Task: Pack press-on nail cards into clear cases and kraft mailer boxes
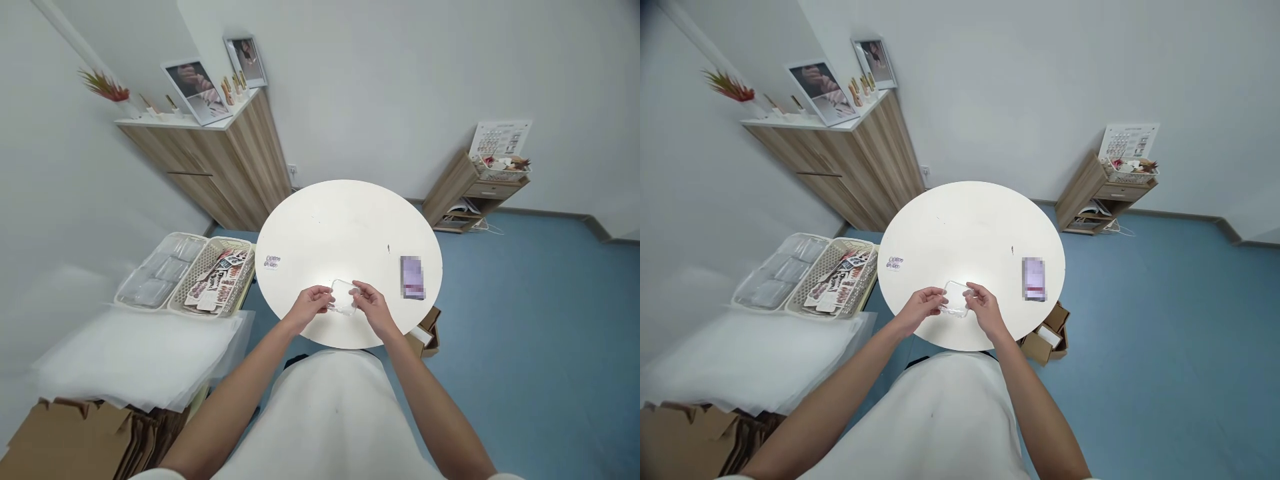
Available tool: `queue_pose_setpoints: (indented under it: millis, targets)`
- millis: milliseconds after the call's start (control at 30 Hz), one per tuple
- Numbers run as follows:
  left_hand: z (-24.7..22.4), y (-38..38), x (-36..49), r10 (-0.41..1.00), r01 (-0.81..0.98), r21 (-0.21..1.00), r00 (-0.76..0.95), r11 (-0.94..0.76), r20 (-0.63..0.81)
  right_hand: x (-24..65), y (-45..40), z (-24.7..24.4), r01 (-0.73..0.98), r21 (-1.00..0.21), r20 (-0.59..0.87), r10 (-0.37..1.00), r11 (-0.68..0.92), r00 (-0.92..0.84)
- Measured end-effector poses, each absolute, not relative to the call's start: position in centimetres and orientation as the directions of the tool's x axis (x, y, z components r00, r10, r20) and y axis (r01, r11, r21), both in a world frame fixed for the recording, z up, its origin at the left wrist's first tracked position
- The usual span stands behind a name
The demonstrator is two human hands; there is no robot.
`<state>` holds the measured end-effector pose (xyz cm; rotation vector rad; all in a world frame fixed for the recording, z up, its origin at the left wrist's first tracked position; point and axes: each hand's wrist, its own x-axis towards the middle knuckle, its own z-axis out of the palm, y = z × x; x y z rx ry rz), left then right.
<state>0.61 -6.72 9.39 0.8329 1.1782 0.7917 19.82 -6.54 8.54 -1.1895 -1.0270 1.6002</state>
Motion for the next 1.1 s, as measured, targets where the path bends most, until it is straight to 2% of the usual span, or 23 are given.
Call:
queue_pose_setpoints:
  millis: [100, 200, 333, 433, 500, 600, 700, 767, 833, 933, 1100]
  targets:
    - [8.9, -6.1, 2.2, 0.872, -0.042, 0.882, 0.181, 0.469, -0.455, 21.4, -5.8, 7.9, -0.120, -0.951, -0.262, 0.950, -0.284, -0.168]
    - [9.1, -5.2, 3.1, 0.877, 0.068, 0.892, 0.162, 0.447, -0.452, 22.7, -4.9, 7.6, 0.016, -0.965, -0.260, 0.954, -0.261, -0.151]
    - [9.8, -3.4, 4.0, 0.877, 0.282, 0.915, 0.306, 0.288, -0.370, 23.5, -3.4, 8.3, 0.216, -0.962, -0.207, 0.959, -0.164, -0.193]
    - [9.9, -2.3, 4.9, 0.872, 0.301, 0.926, 0.360, 0.229, -0.332, 23.3, -2.5, 8.7, 0.224, -0.962, -0.210, 0.949, -0.158, -0.235]
    - [9.6, -2.1, 5.4, 0.902, 0.248, 0.929, 0.266, 0.276, -0.339, 23.0, -2.4, 8.6, 0.148, -0.962, -0.252, 0.953, -0.229, -0.166]
    - [8.8, -2.8, 6.0, 0.894, 0.126, 0.900, 0.124, 0.417, -0.431, 22.7, -2.8, 8.2, -0.130, -0.925, -0.360, 0.933, -0.357, 0.002]
    - [8.0, -3.8, 6.3, 0.833, 0.002, 0.858, 0.238, 0.514, -0.500, 22.6, -3.7, 7.8, -0.366, -0.839, -0.453, 0.890, -0.404, 0.057]
    - [7.5, -4.1, 6.4, 0.834, -0.073, 0.851, 0.260, 0.520, -0.487, 22.6, -4.4, 7.5, -0.403, -0.818, -0.470, 0.881, -0.411, 0.054]
    - [7.2, -4.2, 6.4, 0.860, -0.121, 0.858, 0.193, 0.499, -0.473, 22.6, -5.0, 7.3, -0.354, -0.837, -0.462, 0.886, -0.418, 0.046]
    - [6.8, -3.9, 6.0, 0.889, -0.120, 0.882, 0.111, 0.455, -0.444, 23.1, -5.8, 7.3, -0.163, -0.907, -0.391, 0.920, -0.388, -0.013]
    - [6.5, -3.6, 4.9, 0.910, -0.013, 0.915, 0.111, 0.404, -0.400, 24.4, -6.4, 7.6, 0.204, -0.974, -0.148, 0.953, -0.095, -0.263]
